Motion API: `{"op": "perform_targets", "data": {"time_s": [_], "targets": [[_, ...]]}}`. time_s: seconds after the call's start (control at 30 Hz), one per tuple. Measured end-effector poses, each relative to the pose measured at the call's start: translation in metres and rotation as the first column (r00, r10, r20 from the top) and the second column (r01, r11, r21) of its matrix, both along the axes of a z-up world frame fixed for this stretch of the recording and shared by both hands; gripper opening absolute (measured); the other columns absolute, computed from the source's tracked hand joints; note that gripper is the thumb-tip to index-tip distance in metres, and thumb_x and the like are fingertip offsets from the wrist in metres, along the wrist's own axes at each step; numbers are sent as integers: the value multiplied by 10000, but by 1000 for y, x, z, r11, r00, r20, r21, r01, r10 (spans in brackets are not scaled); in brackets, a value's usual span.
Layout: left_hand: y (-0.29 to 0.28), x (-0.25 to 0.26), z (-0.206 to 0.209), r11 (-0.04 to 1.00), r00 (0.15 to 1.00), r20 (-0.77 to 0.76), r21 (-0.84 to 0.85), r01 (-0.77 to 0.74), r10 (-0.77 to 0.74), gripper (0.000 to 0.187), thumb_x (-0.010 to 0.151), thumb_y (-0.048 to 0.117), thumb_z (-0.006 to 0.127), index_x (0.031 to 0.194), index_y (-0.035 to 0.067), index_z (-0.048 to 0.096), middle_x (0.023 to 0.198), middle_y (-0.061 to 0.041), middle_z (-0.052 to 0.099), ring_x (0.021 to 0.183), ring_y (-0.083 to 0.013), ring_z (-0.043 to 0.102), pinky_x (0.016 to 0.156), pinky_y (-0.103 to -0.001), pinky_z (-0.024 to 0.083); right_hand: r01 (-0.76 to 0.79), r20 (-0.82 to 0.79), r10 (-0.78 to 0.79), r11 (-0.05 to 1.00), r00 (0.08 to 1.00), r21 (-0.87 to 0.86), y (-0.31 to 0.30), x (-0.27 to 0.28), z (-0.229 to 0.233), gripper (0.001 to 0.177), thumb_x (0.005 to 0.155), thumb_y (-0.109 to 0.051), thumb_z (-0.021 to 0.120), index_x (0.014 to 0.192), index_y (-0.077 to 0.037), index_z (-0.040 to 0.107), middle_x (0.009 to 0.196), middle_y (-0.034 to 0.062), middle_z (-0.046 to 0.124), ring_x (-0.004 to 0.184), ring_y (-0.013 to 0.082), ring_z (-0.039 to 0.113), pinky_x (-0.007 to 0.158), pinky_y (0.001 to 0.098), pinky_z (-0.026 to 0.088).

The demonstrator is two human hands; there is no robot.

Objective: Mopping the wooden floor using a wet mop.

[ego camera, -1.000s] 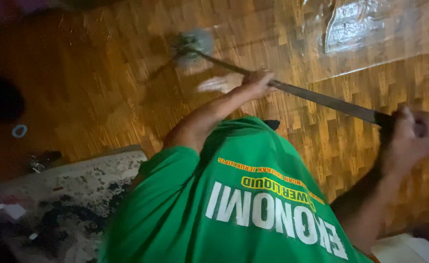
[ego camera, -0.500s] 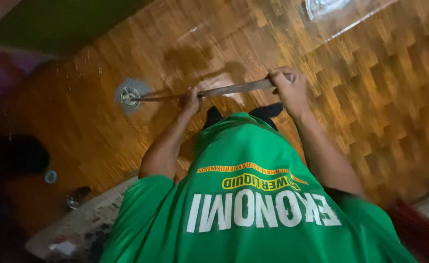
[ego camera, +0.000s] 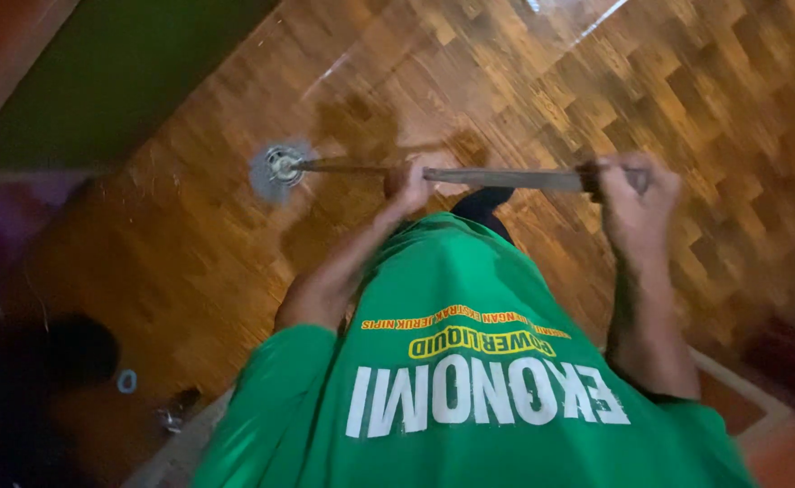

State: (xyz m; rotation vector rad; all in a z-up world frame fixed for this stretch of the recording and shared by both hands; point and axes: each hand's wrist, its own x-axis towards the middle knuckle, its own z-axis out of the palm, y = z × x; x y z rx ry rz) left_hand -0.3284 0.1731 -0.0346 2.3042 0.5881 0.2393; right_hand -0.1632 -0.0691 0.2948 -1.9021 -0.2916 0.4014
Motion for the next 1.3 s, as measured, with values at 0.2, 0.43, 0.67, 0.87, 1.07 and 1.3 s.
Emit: {"op": "perform_targets", "data": {"time_s": [0.2, 0.43, 0.67, 0.87, 1.07, 1.3], "targets": [[-29, 86, 65, 919, 910, -181, -209, 335, -373, 343, 770, 467, 833, 804, 138, 742, 806, -141, 741, 786, -339, 740, 697, -464, 567, 269, 110, -256, 956, 960, -121, -68, -25, 39, 184, 1109, -84, 669, 1005, 49, 743, 827, 82, 680, 670, 96, 576, 664, 257, 436], [-58, 127, 110, 943, 950, -153, -241, 231, -272, 395, 815, 514, 779, 828, 125, 709, 848, -141, 737, 801, -377, 709, 647, -506, 529, 380, 247, -389, 921, 887, 86, -92, -54, 36, 130, 1022, -65, 699, 986, 52, 656, 1002, 50, 709, 902, 100, 693, 818, 245, 563], [-49, 133, 96, 894, 859, -252, -93, 438, -446, 419, 776, 556, 801, 893, 156, 757, 872, -162, 731, 827, -383, 717, 687, -514, 544, 422, 209, -413, 906, 886, 3, -100, -16, 16, 198, 1101, -140, 668, 1002, 30, 644, 956, 77, 717, 834, 121, 672, 809, 290, 549], [-37, 90, 22, 917, 848, -351, -199, 347, -397, 413, 719, 468, 796, 920, 113, 737, 868, -175, 719, 820, -367, 708, 692, -507, 531, 310, 46, -310, 951, 950, -2, -81, 15, -18, 250, 1071, -178, 619, 976, 31, 718, 915, 89, 724, 829, 150, 659, 776, 312, 528], [-5, 39, -38, 950, 948, -98, -114, 291, -302, 188, 767, 174, 688, 911, 53, 683, 945, -216, 647, 928, -432, 619, 782, -542, 494, 213, -45, -209, 973, 977, 91, -38, 23, -49, 280, 1031, -209, 609, 939, 20, 740, 940, 110, 740, 865, 171, 677, 759, 313, 528], [-5, 79, -26, 987, 959, -233, -21, 162, -162, 74, 827, 114, 643, 872, 115, 702, 923, -194, 663, 905, -434, 632, 749, -552, 494, 198, -304, -149, 971, 941, 135, -26, 63, -50, 258, 1016, -140, 597, 939, 37, 769, 884, 140, 733, 801, 171, 654, 719, 313, 509]]}}
